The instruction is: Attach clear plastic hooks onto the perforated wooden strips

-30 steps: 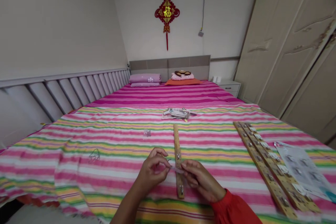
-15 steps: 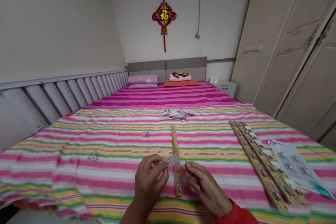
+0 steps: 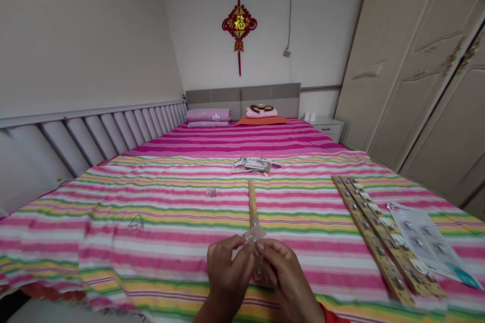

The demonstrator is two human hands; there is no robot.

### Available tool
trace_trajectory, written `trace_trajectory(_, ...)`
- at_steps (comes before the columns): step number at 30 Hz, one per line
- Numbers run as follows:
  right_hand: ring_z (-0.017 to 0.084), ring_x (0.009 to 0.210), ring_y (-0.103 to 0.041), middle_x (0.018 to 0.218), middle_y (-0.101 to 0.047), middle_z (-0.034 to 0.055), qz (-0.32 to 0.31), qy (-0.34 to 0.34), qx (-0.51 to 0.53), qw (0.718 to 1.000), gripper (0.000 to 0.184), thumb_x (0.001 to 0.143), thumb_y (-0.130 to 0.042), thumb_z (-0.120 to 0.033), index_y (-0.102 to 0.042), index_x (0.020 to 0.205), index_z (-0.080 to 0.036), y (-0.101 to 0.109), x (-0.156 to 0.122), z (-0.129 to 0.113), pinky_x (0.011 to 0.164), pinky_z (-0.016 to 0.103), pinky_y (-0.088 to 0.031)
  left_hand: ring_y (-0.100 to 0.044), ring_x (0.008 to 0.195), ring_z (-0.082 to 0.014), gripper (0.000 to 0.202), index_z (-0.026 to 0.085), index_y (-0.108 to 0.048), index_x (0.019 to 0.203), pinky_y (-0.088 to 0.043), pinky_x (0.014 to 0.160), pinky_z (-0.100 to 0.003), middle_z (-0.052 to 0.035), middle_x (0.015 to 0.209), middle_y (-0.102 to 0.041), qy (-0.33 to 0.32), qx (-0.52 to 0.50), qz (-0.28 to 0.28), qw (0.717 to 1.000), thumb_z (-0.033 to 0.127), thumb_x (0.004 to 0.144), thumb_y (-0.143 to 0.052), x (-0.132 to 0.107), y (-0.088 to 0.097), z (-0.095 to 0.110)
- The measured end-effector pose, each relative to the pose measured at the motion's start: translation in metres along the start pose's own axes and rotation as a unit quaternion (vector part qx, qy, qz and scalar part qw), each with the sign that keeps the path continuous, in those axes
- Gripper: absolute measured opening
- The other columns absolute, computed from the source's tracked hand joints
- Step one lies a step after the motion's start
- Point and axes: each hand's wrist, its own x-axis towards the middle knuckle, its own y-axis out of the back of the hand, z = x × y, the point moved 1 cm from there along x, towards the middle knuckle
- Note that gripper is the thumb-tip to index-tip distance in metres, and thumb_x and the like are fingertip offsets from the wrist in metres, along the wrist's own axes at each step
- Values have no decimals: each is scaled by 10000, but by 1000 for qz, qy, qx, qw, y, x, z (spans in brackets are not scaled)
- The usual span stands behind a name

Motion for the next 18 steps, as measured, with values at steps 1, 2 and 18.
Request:
trace_trajectory(1, 33, 372, -219, 428, -426, -80, 0, 3, 3, 1000, 259, 683, -751, -383, -639, 692, -150, 0, -1, 0, 398, 217, -159, -560, 773, -157, 161, 240, -672, 889, -370, 715, -318, -36, 848, -634, -1, 1, 3, 1000, 137, 775, -623, 0, -1, 0)
trace_trajectory(2, 33, 369, -216, 419, -420, -82, 0, 6, 3, 1000, 253, 689, -747, -379, -642, 694, -149, 0, -1, 1, 401, 219, -162, -559, 770, -156, 160, 240, -672, 888, -368, 716, -319, -35, 846, -635, 0, 4, 3, 1000, 138, 775, -623, -1, -2, 0)
trace_trajectory(18, 50, 364, -229, 369, -359, -86, 82, -6, -13, 997, 260, 570, -758, -325, -541, 541, -186, 9, 20, 1, 383, 221, -131, -585, 824, -177, 218, 238, -656, 940, -380, 736, -320, -48, 922, -658, 33, 5, -101, 994, 115, 801, -540, -1, -21, 10)
